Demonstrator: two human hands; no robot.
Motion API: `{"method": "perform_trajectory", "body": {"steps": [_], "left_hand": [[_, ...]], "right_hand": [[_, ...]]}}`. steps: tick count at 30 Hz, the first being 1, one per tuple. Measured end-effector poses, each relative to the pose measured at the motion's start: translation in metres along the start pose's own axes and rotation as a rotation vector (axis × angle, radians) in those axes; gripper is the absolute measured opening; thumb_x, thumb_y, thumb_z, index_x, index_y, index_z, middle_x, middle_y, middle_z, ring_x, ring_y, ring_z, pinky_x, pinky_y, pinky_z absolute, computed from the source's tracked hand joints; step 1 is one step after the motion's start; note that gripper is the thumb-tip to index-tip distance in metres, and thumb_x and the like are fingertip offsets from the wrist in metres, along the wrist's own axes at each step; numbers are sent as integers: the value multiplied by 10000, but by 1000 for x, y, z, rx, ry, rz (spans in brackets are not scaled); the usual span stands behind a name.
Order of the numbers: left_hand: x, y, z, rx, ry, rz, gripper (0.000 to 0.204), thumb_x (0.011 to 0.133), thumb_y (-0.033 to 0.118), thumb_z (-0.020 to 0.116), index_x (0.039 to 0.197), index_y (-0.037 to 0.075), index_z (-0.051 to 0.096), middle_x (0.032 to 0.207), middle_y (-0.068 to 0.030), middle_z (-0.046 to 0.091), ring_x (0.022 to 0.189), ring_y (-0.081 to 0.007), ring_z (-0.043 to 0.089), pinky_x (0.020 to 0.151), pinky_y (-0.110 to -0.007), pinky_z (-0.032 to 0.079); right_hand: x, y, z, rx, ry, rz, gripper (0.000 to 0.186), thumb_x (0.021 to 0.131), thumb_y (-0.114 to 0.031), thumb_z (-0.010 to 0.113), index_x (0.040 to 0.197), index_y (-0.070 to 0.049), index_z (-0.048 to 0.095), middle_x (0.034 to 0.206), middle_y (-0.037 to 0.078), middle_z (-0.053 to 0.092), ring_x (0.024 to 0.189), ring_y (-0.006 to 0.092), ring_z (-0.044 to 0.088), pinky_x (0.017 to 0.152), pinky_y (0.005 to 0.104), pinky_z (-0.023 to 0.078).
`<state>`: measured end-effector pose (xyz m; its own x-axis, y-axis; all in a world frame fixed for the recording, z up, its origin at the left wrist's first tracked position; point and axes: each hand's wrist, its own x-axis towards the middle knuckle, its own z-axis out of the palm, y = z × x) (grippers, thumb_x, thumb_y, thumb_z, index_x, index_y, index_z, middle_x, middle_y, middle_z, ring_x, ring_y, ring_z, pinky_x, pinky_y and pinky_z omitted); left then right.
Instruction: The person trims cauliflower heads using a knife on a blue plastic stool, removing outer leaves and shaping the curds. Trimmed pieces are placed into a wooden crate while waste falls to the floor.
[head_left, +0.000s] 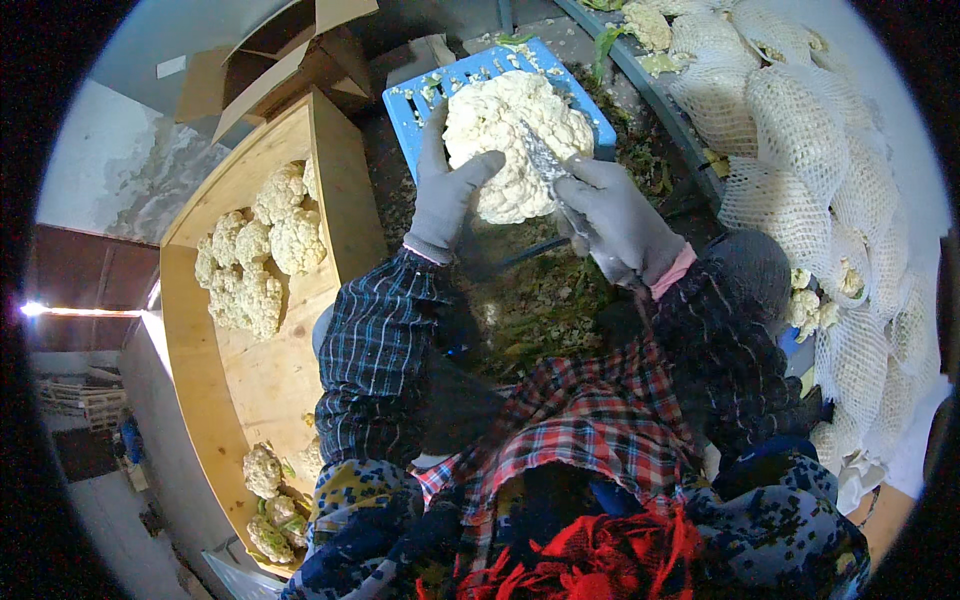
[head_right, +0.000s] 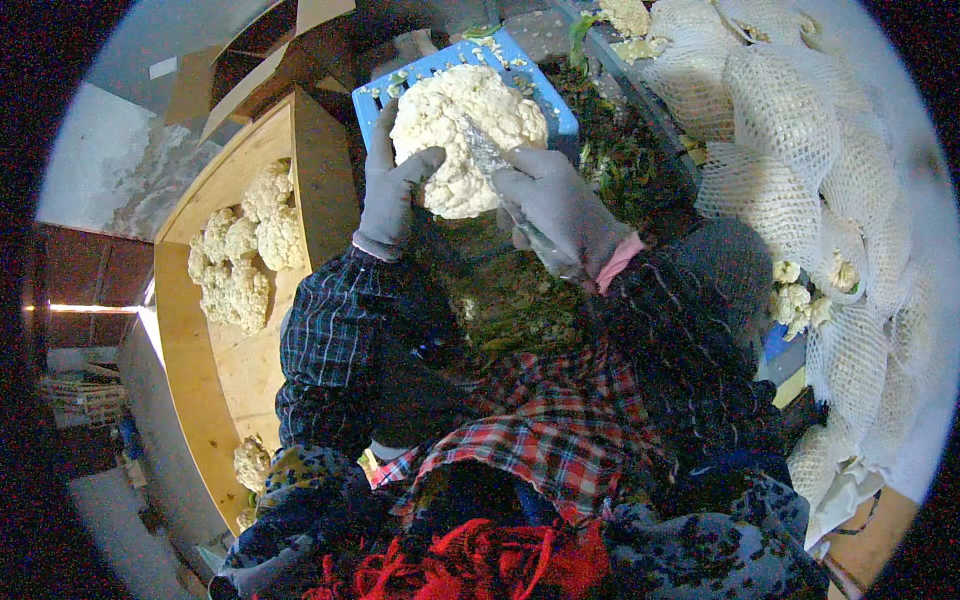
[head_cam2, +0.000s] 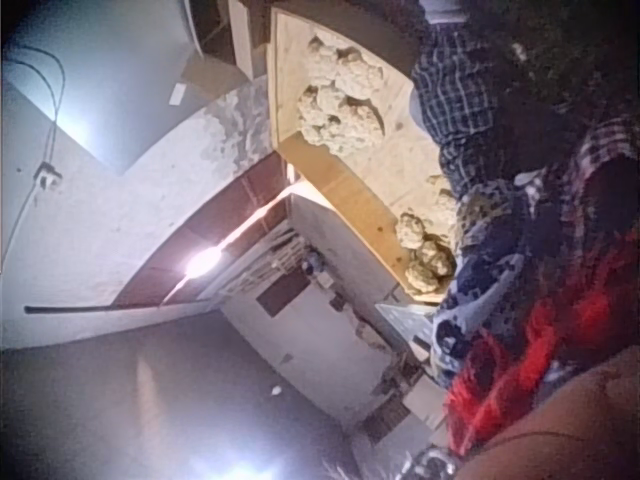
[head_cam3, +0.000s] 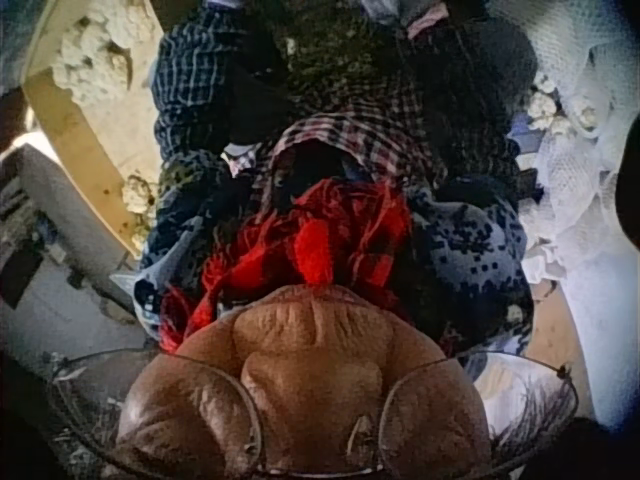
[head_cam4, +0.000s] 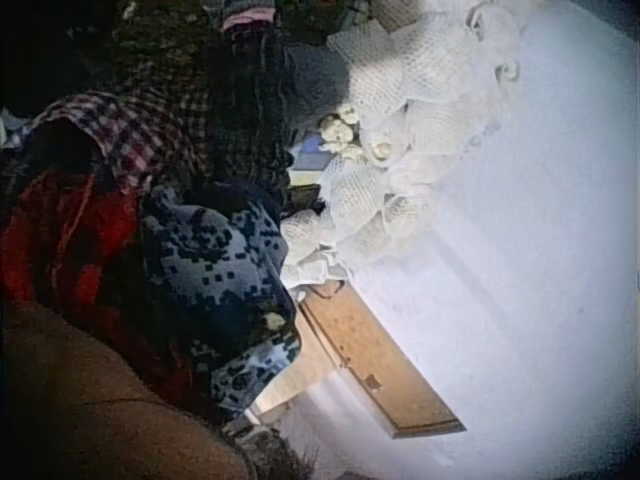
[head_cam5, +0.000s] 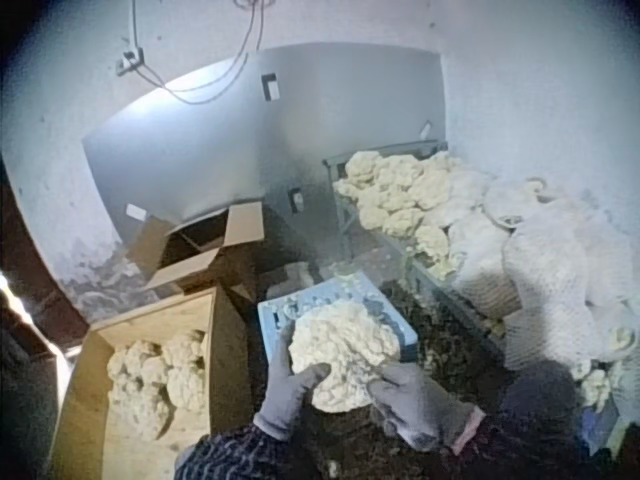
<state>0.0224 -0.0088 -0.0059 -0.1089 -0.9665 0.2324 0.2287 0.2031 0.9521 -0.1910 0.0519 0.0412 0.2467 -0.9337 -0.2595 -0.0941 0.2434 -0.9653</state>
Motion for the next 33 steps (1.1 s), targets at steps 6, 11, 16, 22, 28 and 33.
{"method": "perform_trajectory", "body": {"steps": [6, 11, 16, 22, 28, 33], "left_hand": [[-4, 12, 7, -51, 24, -43, 981, 782, 24, 791, 1591, -21, 239, 1480, -199, 454, 1293, -280, 537, 1053, -380, 494], [0, 11, 3, -227, 85, -117, 989, 787, 13, 773, 1590, -52, 199, 1458, -211, 478, 1252, -290, 576, 1042, -385, 501], [5, -5, -7, -344, 166, -119, 1028, 802, 32, 756, 1577, -120, 99, 1413, -248, 519, 1235, -308, 592, 1047, -396, 492], [9, -6, -15, -464, 243, -152, 784, 850, 107, 728, 1488, -54, 302, 1299, -187, 589, 1172, -292, 623, 991, -430, 533], [-5, 16, 3, -444, 339, -172, 543, 897, 103, 702, 1367, 16, 444, 1254, -161, 602, 1131, -281, 632, 957, -438, 554], [-10, 22, 1, -586, 236, -257, 490, 919, 42, 671, 1371, 10, 487, 1276, -152, 579, 1176, -262, 599, 991, -409, 533]], "right_hand": [[-4, -2, 17, 316, 17, 84, 224, 1052, -281, 549, 1019, -71, 619, 756, 4, 625, 573, 91, 572, 493, 242, 437], [-30, 2, 21, 386, 101, 160, 218, 1070, -287, 544, 1035, -83, 611, 766, -2, 610, 596, 75, 548, 518, 228, 429], [-67, 28, 24, 380, 111, 190, 285, 1041, -342, 563, 1078, -66, 624, 796, 16, 626, 665, 97, 576, 584, 262, 470], [-122, 64, 29, 483, -44, 354, 390, 1004, -335, 623, 1243, -31, 571, 872, 22, 650, 698, 115, 622, 628, 267, 513], [-125, 68, 17, 389, -8, 251, 336, 1000, -222, 606, 1275, -30, 574, 935, 25, 660, 764, 135, 639, 708, 318, 556], [-77, 45, 20, -519, 306, -396, 572, 940, -60, 559, 1504, -90, 467, 1170, 264, 661, 986, 456, 661, 822, 464, 555]]}}
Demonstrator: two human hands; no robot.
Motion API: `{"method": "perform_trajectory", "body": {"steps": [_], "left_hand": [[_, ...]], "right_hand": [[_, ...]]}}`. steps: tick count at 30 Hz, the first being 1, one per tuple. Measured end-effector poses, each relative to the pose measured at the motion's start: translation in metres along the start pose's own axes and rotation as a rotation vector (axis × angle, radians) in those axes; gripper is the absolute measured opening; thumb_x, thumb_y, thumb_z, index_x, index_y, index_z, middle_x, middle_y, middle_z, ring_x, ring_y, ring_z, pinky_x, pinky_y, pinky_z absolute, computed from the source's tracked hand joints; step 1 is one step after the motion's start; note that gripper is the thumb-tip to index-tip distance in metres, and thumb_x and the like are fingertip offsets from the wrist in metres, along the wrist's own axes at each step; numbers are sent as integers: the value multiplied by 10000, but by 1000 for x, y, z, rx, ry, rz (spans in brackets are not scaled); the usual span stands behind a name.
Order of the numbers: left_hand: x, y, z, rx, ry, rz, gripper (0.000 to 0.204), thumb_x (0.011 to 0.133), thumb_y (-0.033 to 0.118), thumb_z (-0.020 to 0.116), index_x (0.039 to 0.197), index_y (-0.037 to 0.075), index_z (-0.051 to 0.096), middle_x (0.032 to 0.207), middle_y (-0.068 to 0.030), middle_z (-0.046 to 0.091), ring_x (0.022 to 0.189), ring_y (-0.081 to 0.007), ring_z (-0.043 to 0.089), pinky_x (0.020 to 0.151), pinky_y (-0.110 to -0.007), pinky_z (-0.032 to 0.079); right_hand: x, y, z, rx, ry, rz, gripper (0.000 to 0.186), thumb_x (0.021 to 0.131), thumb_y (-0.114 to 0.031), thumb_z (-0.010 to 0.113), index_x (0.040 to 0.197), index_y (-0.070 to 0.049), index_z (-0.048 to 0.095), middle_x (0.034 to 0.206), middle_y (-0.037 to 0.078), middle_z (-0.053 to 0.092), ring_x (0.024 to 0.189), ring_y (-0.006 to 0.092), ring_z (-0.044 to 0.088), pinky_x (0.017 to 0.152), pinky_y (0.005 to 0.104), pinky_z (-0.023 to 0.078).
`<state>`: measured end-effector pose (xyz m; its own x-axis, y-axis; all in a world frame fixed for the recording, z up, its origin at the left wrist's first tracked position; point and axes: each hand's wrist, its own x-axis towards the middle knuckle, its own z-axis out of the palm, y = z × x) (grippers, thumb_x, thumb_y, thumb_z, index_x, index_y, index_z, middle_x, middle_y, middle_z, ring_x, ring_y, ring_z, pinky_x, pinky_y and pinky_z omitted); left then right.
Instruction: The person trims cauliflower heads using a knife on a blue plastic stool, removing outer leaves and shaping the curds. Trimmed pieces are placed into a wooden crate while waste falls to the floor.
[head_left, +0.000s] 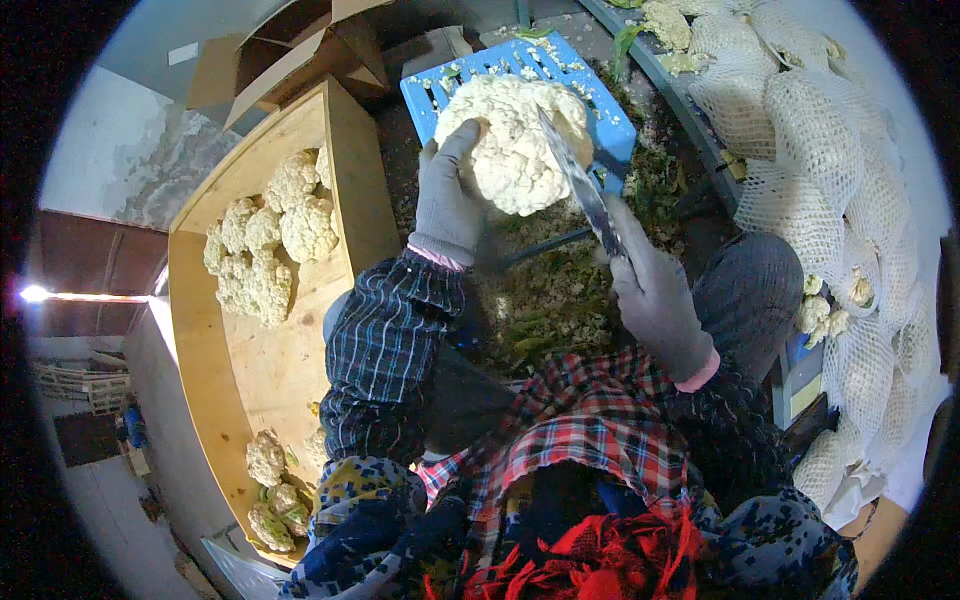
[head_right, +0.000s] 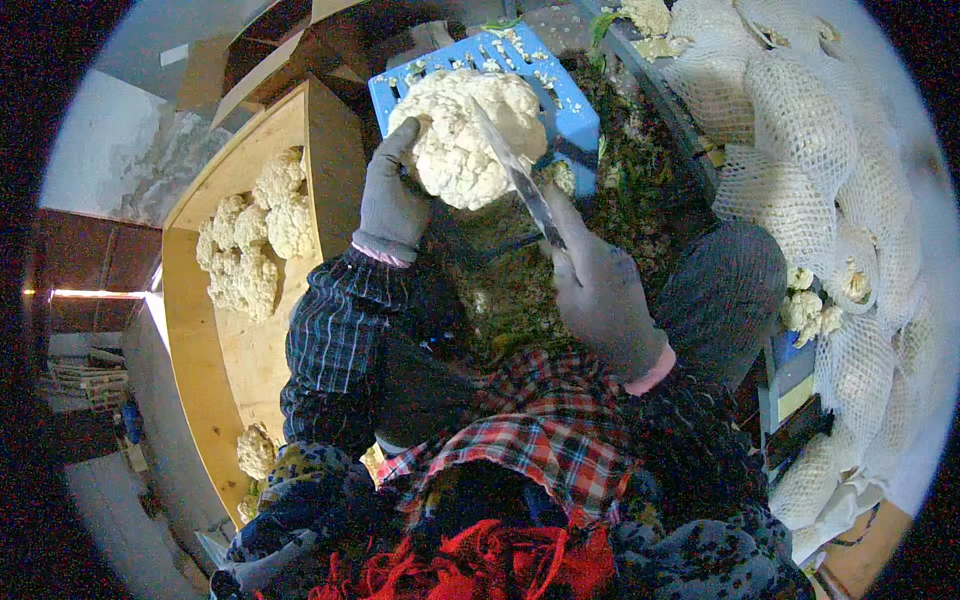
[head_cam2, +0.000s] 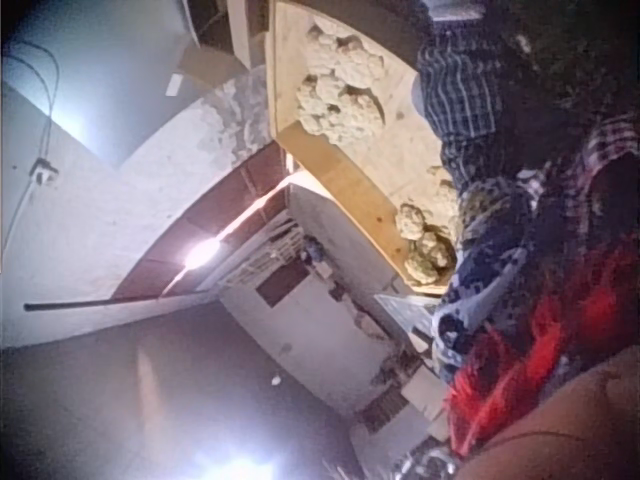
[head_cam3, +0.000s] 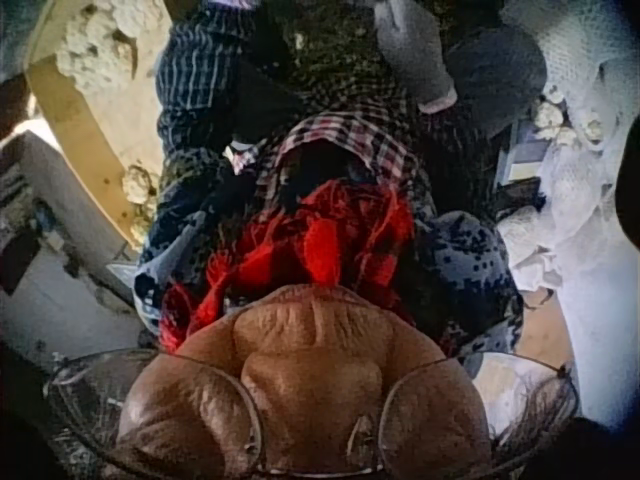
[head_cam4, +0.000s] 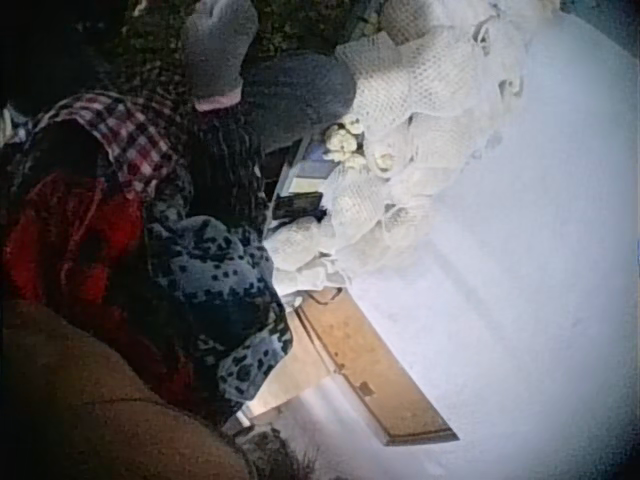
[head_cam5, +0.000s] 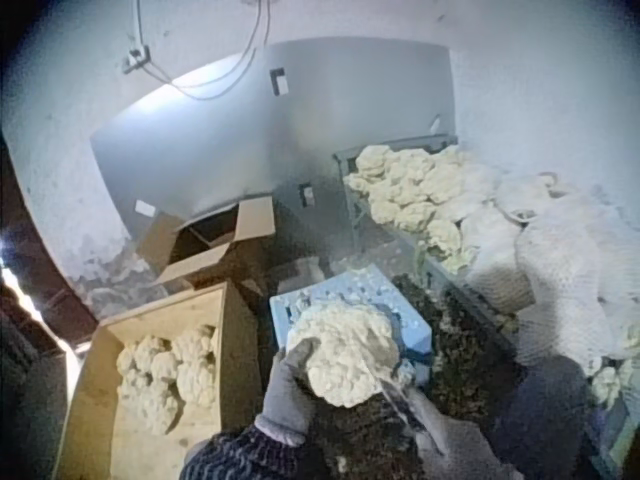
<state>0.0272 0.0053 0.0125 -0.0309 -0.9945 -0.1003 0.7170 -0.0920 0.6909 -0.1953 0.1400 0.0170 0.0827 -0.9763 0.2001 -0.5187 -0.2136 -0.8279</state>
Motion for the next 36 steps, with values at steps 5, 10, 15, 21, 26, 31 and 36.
{"method": "perform_trajectory", "body": {"steps": [5, 10, 15, 21, 26, 31, 36], "left_hand": [[2, -11, -12, -144, -57, -126, 466, 929, -5, 651, 1374, -11, 509, 1306, -148, 550, 1223, -253, 567, 1025, -403, 515], [-2, -19, -8, -97, -12, -69, 490, 948, 168, 710, 1331, 15, 445, 1333, -130, 540, 1249, -272, 564, 1011, -474, 535], [-6, -20, -1, -105, -20, -54, 495, 954, 142, 697, 1351, 51, 417, 1335, -142, 543, 1230, -285, 576, 952, -557, 550], [1, -20, -11, -34, 16, -67, 518, 954, 124, 697, 1380, 63, 408, 1317, -134, 556, 1187, -281, 599, 922, -530, 572], [5, -25, -12, -50, -10, -50, 538, 947, 131, 711, 1380, 61, 399, 1323, -128, 543, 1184, -265, 590, 926, -472, 571], [-6, -26, -5, 3, 44, -31, 566, 935, 124, 729, 1372, 47, 379, 1324, -136, 539, 1182, -263, 590, 947, -432, 553], [-12, -26, 6, 43, 139, 12, 610, 913, 99, 751, 1382, 31, 368, 1301, -142, 551, 1156, -260, 600, 931, -397, 548]], "right_hand": [[24, -35, 7, -304, -33, -15, 734, 883, 67, 523, 1564, -190, 427, 1264, 237, 629, 957, 463, 645, 813, 460, 540], [36, -52, 6, -525, -102, 18, 746, 858, 46, 573, 1545, -215, 447, 1234, 183, 604, 949, 425, 664, 781, 493, 546], [35, -53, -4, -630, -68, -62, 708, 860, 21, 605, 1512, -228, 485, 1154, 156, 595, 923, 391, 677, 753, 492, 553], [32, -51, 2, -641, -68, -70, 713, 857, 33, 602, 1504, -245, 495, 1154, 135, 598, 933, 378, 678, 758, 493, 558], [32, -42, 9, -712, 16, -116, 711, 851, 36, 597, 1495, -252, 510, 1146, 118, 600, 927, 352, 676, 758, 482, 564], [46, -35, 18, -725, 106, -176, 672, 840, 31, 599, 1449, -250, 563, 1113, 110, 611, 898, 335, 680, 747, 453, 574], [63, -35, 26, -728, 143, -207, 622, 829, 3, 621, 1401, -241, 608, 1068, 108, 628, 847, 334, 693, 724, 445, 580]]}}
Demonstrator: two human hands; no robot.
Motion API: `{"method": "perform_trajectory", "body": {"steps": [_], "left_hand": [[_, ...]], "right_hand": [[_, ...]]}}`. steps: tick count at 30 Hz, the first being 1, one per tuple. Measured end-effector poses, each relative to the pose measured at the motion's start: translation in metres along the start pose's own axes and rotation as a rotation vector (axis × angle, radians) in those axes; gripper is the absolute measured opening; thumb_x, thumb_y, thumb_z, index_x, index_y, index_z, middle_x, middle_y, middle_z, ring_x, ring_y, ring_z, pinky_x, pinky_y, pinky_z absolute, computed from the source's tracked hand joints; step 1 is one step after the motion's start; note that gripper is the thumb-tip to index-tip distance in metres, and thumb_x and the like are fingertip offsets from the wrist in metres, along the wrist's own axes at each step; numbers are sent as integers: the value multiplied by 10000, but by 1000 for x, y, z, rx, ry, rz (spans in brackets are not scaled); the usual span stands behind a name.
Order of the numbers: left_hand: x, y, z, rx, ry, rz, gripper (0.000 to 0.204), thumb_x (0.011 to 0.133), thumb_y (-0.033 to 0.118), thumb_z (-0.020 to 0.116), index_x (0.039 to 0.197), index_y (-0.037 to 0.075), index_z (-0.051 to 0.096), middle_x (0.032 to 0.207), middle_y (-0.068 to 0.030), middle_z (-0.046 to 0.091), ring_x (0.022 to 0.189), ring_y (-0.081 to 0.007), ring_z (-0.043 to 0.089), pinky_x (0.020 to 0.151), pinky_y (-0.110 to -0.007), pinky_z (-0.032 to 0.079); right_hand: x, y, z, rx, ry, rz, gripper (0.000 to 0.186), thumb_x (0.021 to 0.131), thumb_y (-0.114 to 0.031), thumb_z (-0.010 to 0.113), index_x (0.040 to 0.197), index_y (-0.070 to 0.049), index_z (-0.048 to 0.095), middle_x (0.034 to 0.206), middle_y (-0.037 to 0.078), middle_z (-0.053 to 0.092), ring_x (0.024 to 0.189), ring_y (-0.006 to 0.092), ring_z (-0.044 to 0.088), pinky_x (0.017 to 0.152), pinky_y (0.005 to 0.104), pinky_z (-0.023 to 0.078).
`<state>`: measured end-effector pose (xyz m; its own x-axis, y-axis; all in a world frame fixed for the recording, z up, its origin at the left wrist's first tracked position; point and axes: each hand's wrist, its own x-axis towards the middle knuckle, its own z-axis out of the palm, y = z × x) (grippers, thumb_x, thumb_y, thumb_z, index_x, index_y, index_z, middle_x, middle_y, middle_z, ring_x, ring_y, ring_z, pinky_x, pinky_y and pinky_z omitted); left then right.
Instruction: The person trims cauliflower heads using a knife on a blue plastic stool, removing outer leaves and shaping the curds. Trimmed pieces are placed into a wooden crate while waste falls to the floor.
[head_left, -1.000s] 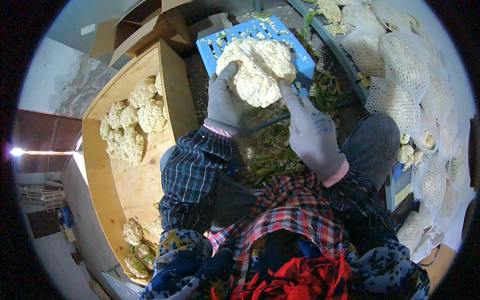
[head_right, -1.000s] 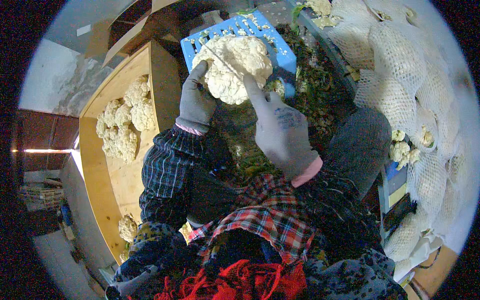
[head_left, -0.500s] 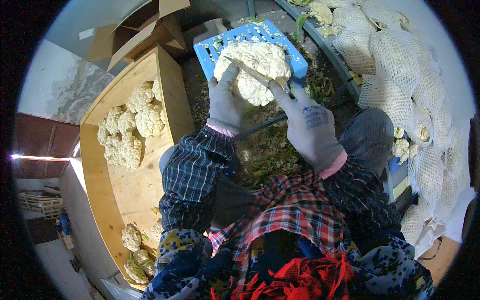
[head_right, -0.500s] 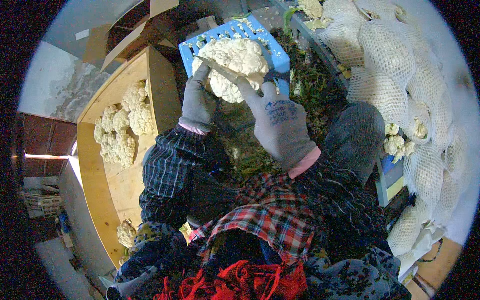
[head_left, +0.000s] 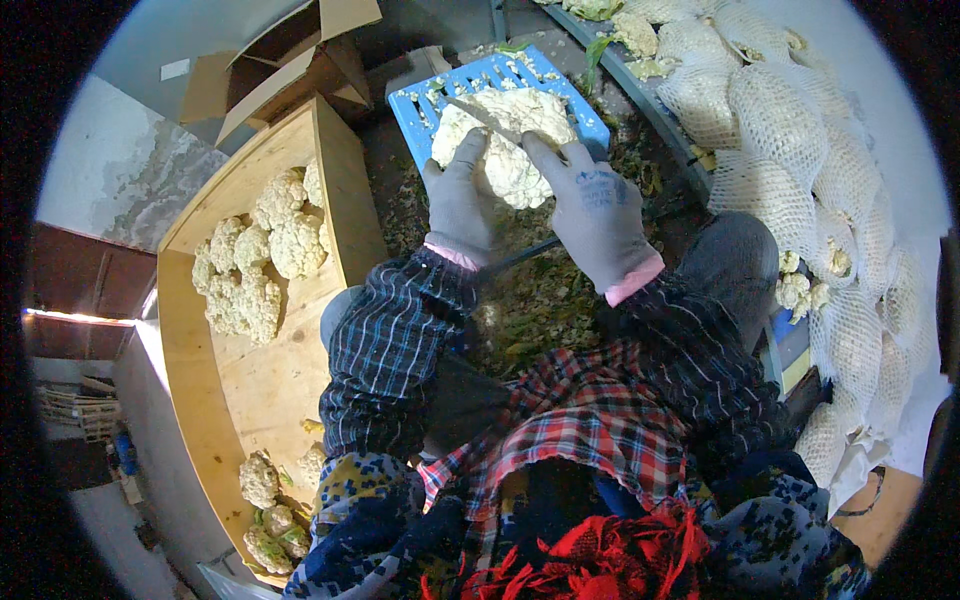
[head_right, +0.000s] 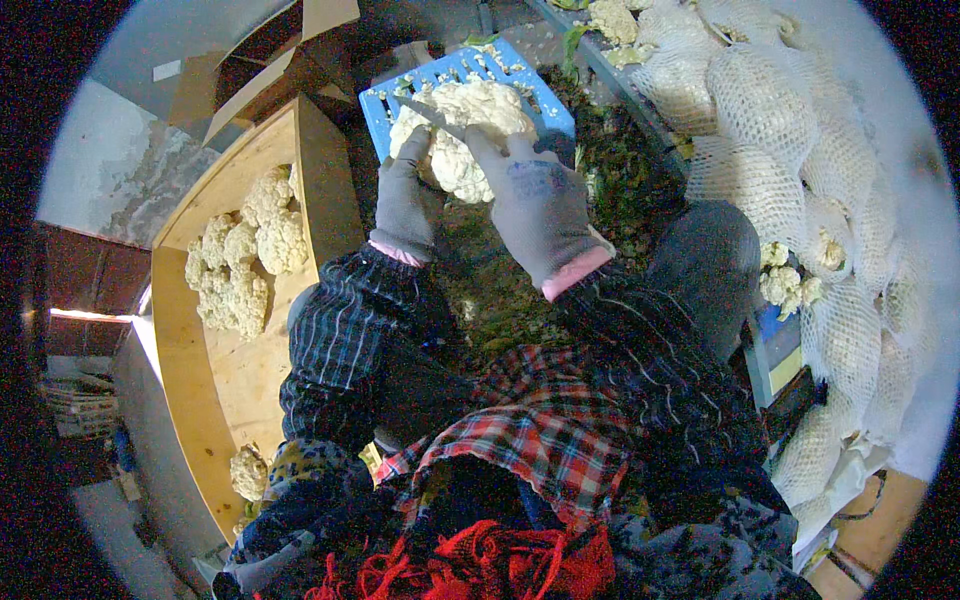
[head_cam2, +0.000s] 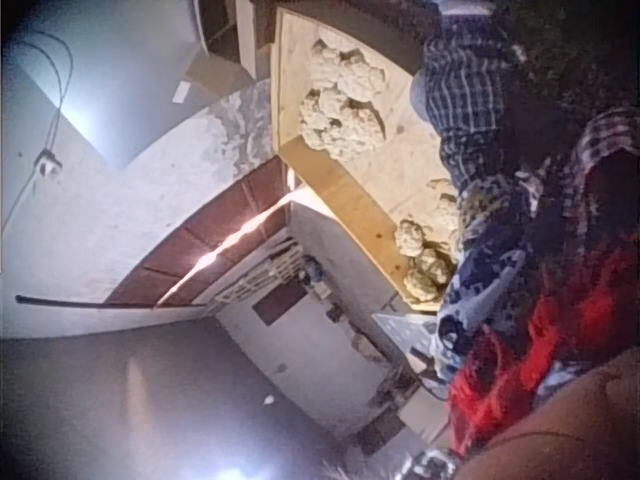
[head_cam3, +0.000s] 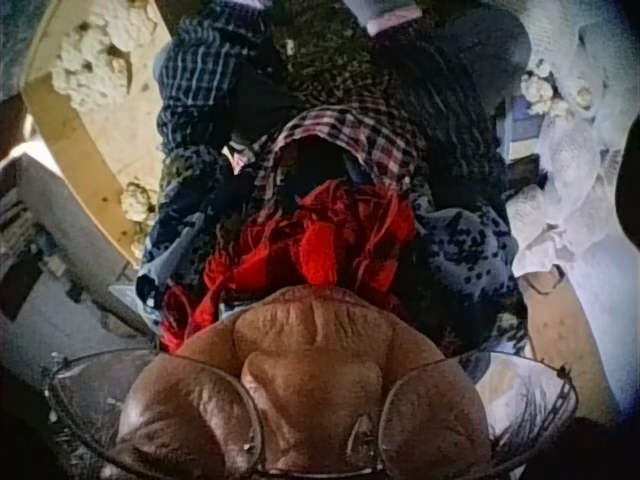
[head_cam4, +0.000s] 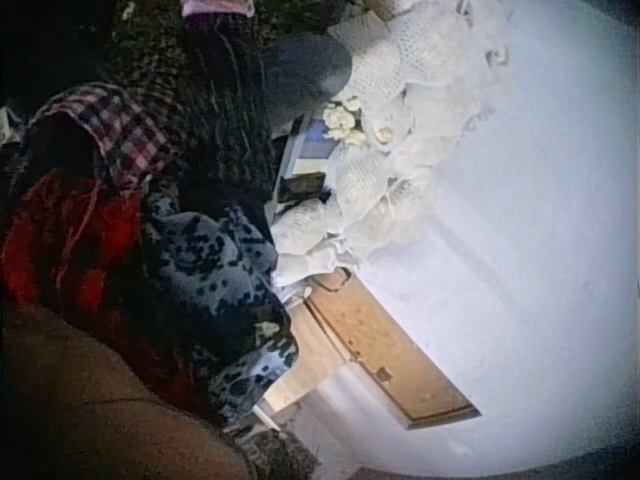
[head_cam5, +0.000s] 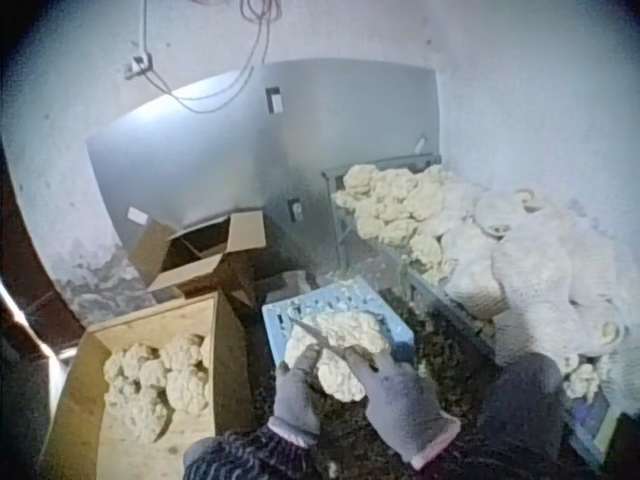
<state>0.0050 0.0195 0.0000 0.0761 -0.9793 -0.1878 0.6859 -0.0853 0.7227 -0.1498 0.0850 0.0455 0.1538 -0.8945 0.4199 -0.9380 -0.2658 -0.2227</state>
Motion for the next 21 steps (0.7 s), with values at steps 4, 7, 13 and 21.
{"method": "perform_trajectory", "body": {"steps": [4, 7, 13, 21], "left_hand": [[0, -1, 6, -37, -3, 37, 645, 906, 96, 758, 1405, 29, 356, 1275, -140, 568, 1126, -261, 612, 911, -391, 551], [3, -1, 5, 25, 49, 44, 646, 897, 89, 762, 1404, 23, 367, 1263, -138, 576, 1121, -266, 618, 905, -400, 557], [19, 7, -12, -74, -114, -20, 635, 890, 113, 762, 1388, 5, 382, 1249, -147, 570, 1115, -278, 613, 898, -442, 572], [33, 6, -24, 106, -53, -145, 460, 964, 238, 627, 1364, 17, 571, 1312, -116, 656, 1160, -275, 656, 1009, -445, 533]], "right_hand": [[14, 2, 9, -43, -1, 21, 595, 821, -20, 633, 1376, -234, 626, 1073, 116, 650, 847, 336, 702, 725, 436, 582], [32, 13, 19, 17, 88, -56, 572, 825, -26, 628, 1365, -213, 631, 1093, 135, 676, 844, 342, 701, 712, 417, 583], [40, 38, 14, 898, -209, 163, 449, 908, -47, 544, 1352, -54, 614, 1036, 124, 719, 739, 217, 695, 643, 334, 554], [36, 98, 38, 1015, 8, 522, 519, 921, -74, 579, 1439, -73, 543, 1018, 96, 718, 791, 195, 674, 632, 336, 550]]}}
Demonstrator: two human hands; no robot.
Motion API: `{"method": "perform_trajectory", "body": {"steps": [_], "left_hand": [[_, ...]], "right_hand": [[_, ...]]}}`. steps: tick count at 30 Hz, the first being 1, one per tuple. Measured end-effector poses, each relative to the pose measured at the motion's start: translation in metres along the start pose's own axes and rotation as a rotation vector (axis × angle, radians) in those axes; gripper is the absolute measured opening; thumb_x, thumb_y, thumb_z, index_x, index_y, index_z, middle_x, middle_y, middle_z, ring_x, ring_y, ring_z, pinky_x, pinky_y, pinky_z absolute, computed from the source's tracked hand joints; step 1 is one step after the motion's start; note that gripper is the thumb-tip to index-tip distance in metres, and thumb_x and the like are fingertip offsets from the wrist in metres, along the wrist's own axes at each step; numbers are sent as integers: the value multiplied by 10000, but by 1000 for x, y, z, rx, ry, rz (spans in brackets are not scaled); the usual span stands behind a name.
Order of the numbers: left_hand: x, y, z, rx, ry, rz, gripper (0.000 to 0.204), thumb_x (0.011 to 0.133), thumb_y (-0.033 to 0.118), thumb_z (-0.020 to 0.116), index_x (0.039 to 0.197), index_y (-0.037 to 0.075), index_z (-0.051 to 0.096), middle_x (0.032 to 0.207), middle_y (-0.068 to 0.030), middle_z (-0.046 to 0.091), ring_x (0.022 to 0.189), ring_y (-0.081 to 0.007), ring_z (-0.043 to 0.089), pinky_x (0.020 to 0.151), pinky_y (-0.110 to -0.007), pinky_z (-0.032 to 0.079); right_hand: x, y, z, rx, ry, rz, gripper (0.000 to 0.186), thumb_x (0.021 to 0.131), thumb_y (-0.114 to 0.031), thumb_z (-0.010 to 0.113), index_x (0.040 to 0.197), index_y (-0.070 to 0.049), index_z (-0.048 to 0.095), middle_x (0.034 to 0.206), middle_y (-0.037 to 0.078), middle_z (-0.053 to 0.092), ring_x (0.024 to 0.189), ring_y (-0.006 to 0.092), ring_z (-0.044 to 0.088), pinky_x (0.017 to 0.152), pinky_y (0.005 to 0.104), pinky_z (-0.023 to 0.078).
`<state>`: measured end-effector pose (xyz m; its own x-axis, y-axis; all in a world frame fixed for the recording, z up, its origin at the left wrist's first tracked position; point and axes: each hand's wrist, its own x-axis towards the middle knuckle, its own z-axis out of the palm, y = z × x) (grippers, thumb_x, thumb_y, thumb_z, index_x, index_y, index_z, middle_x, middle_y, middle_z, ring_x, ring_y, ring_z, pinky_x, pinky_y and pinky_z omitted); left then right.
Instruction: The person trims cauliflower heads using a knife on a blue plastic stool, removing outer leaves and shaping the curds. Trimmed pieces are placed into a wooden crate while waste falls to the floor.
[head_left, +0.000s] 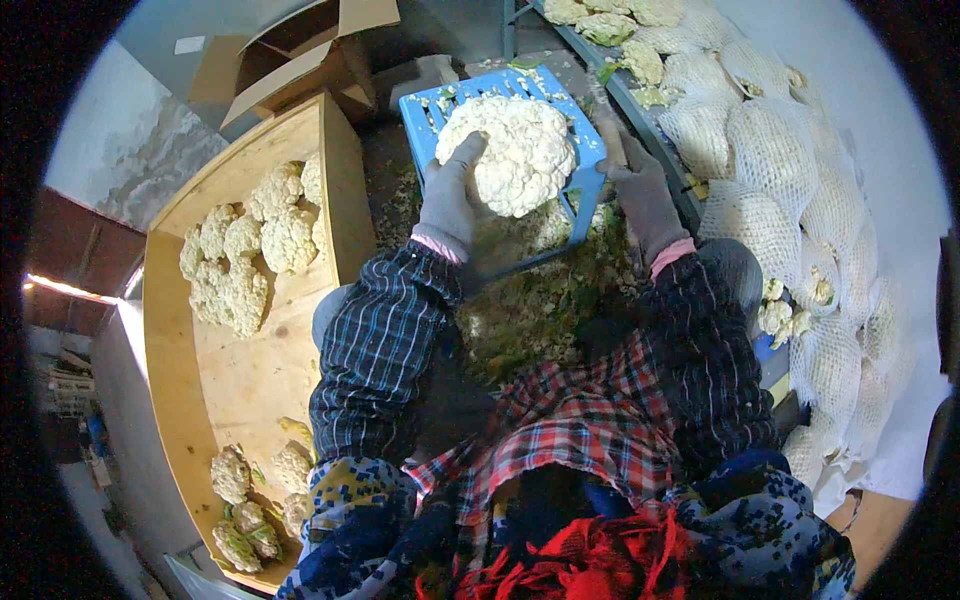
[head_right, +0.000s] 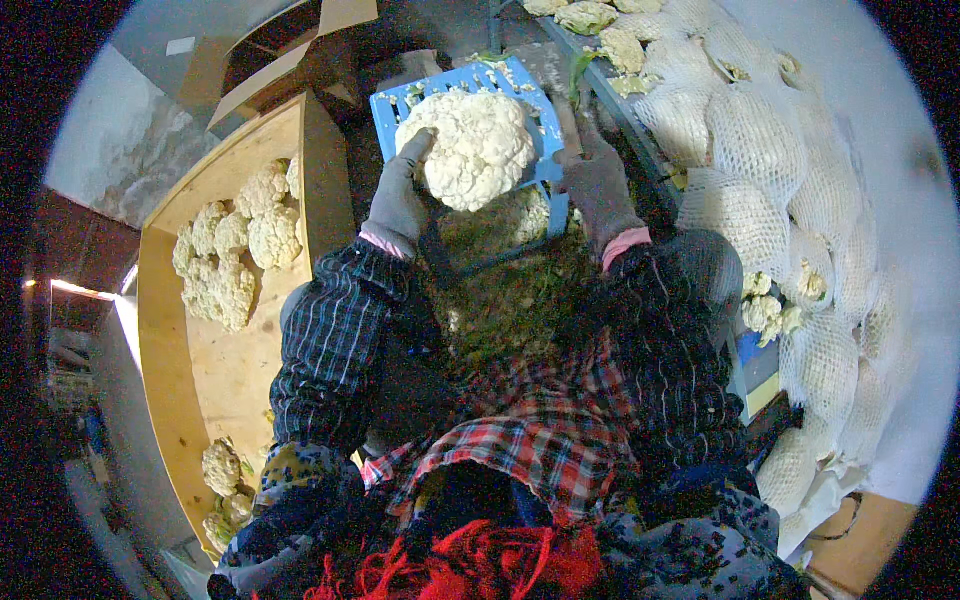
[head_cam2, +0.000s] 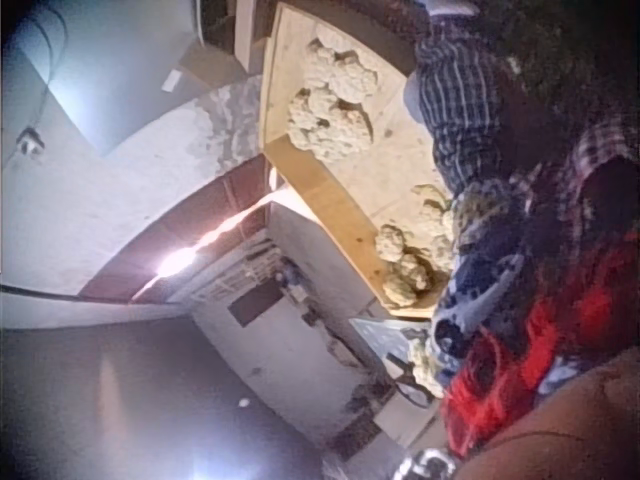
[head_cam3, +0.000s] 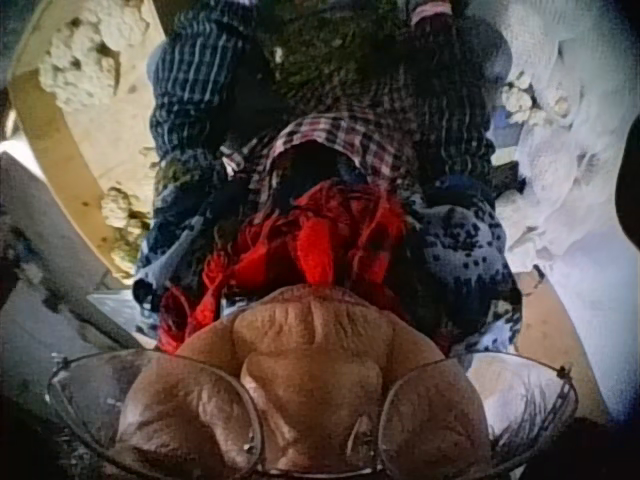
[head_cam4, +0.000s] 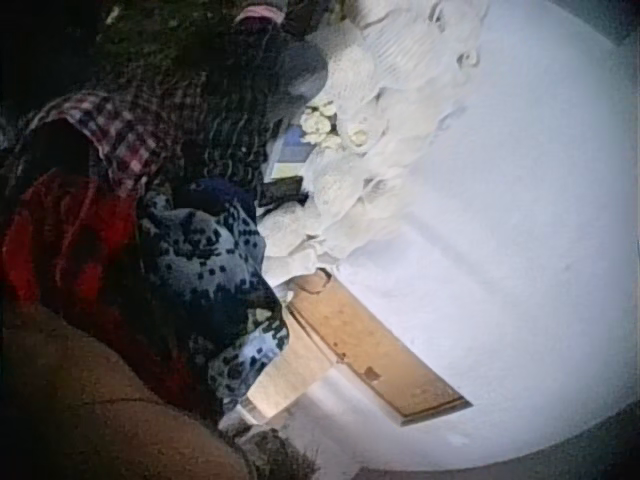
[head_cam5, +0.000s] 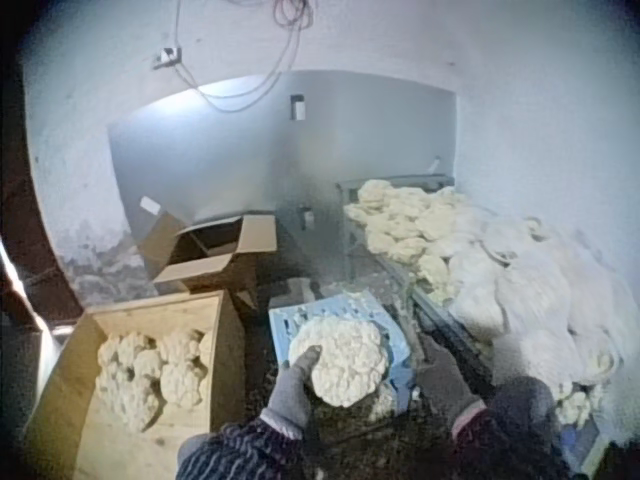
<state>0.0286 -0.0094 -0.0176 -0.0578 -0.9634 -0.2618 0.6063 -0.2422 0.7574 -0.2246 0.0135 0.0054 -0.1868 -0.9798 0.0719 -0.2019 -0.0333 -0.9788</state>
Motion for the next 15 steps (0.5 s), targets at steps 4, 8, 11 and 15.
{"method": "perform_trajectory", "body": {"steps": [4, 8, 11, 15], "left_hand": [[-6, 13, 5, -141, -158, 35, 518, 951, 215, 612, 1388, -34, 489, 1335, -178, 601, 1195, -306, 629, 977, -454, 552], [-18, 28, 9, -284, -240, 33, 532, 969, 245, 514, 1429, -20, 472, 1377, -160, 589, 1274, -290, 588, 1048, -472, 512], [-18, 41, 15, -270, -232, 116, 585, 959, 255, 477, 1482, -4, 430, 1464, -150, 535, 1315, -302, 565, 1114, -472, 459], [-19, 59, 25, -142, -298, 387, 707, 888, 270, 584, 1512, -6, 394, 1496, -166, 490, 1332, -305, 544, 1135, -457, 434]], "right_hand": [[67, 36, -11, -597, -54, -154, 538, 913, -159, 589, 1441, -79, 525, 1118, 222, 708, 1014, 400, 694, 874, 474, 546], [115, 54, 10, -818, -108, -360, 531, 881, -155, 604, 1396, -50, 528, 1179, 269, 676, 1127, 441, 647, 946, 510, 516], [124, 49, 29, -866, -216, -247, 523, 851, -134, 646, 1347, -7, 537, 1161, 285, 673, 1130, 433, 648, 946, 506, 516], [95, 12, 29, -341, -158, -428, 501, 974, -213, 594, 1420, -13, 485, 1339, 228, 610, 1267, 395, 572, 1063, 459, 461]]}}
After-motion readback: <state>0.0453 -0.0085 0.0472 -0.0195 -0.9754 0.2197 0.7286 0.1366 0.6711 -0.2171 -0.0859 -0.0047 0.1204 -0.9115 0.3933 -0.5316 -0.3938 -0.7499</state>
